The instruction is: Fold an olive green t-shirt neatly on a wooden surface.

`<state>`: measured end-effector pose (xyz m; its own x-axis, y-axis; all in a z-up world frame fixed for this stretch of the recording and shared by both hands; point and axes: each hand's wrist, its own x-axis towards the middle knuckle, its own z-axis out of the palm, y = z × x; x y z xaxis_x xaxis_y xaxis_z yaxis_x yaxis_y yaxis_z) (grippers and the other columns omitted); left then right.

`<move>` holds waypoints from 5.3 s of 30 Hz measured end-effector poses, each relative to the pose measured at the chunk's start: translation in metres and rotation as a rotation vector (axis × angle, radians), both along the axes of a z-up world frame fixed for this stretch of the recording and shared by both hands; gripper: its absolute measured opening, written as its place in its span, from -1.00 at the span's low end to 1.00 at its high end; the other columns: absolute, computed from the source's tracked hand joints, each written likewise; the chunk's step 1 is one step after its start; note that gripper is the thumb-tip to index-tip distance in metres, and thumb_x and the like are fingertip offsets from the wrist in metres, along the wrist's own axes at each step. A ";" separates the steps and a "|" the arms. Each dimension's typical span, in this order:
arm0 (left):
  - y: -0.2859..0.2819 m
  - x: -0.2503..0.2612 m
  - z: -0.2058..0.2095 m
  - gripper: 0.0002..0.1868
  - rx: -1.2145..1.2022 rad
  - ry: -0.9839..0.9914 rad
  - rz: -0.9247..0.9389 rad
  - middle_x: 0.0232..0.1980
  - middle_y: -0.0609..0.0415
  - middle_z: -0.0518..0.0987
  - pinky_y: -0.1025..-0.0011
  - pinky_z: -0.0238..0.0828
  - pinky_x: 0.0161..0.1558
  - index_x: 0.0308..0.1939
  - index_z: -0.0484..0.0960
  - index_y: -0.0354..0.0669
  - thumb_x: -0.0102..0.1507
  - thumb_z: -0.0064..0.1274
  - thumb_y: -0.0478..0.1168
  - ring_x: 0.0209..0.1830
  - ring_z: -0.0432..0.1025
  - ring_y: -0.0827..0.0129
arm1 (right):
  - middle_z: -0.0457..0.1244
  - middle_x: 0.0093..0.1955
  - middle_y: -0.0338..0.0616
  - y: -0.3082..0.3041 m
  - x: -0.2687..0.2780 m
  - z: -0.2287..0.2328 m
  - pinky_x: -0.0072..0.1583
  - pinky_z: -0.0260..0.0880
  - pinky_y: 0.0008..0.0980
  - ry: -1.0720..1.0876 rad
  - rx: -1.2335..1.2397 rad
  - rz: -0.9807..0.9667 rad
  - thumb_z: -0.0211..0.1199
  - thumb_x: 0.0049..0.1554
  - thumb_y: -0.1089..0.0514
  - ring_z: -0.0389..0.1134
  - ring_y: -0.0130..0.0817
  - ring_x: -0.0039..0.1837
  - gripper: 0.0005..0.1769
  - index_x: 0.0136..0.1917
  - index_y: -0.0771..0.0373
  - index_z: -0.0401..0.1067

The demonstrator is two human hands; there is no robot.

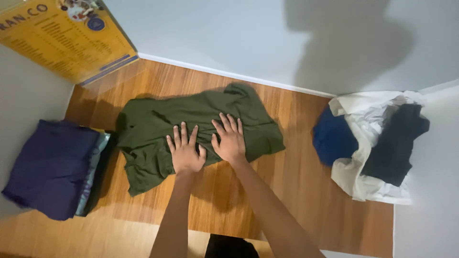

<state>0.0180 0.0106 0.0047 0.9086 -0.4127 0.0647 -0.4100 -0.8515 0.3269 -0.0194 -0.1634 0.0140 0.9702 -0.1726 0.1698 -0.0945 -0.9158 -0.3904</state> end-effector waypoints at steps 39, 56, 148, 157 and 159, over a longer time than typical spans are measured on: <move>0.020 0.015 -0.015 -0.34 -0.086 -0.130 -0.166 0.65 -0.09 0.10 -0.14 -0.38 0.60 0.52 0.30 0.11 0.28 -0.20 -0.10 0.67 -0.10 -0.05 | -0.25 0.72 -0.19 -0.025 0.006 0.026 0.61 -0.32 0.05 0.394 -0.096 0.128 0.22 0.12 -0.39 -0.28 -0.08 0.69 -0.10 0.62 -0.23 0.02; 0.017 0.020 -0.032 -0.37 -0.036 -0.097 -0.230 0.65 -0.06 0.08 -0.04 -0.33 0.59 0.53 0.28 0.27 0.34 -0.20 0.07 0.65 -0.08 0.04 | 0.15 0.44 0.02 -0.030 -0.010 -0.023 0.56 -0.01 0.09 -0.138 -0.162 -0.172 0.19 0.22 -0.06 0.10 0.04 0.52 -0.50 0.36 0.16 0.42; 0.007 0.008 0.020 -0.03 0.162 0.100 -0.025 0.68 -0.20 -0.14 -0.49 -0.51 0.43 0.59 0.09 0.19 0.11 0.00 0.19 0.62 -0.30 -0.39 | 0.30 0.42 -0.04 -0.134 0.045 -0.001 0.26 0.36 0.11 -0.070 -0.086 0.019 0.02 -0.04 0.55 0.28 0.14 0.29 -0.24 0.35 0.08 0.52; 0.005 0.008 0.024 -0.04 0.157 0.105 -0.022 0.68 -0.17 -0.14 -0.47 -0.49 0.44 0.59 0.11 0.19 0.11 0.03 0.18 0.63 -0.28 -0.35 | 0.44 0.00 0.00 -0.170 0.022 -0.011 0.23 0.44 -0.14 0.008 0.155 -0.216 0.34 0.22 0.09 0.45 -0.08 0.04 -0.76 0.15 0.15 0.58; 0.004 0.007 0.024 -0.04 0.170 0.106 -0.017 0.68 -0.16 -0.14 -0.46 -0.49 0.44 0.58 0.11 0.18 0.10 0.04 0.17 0.63 -0.28 -0.34 | 0.43 -0.05 -0.04 -0.180 0.020 -0.007 0.04 0.43 -0.14 0.061 0.235 -0.393 0.32 0.20 0.07 0.44 -0.12 -0.04 -0.75 0.13 0.17 0.59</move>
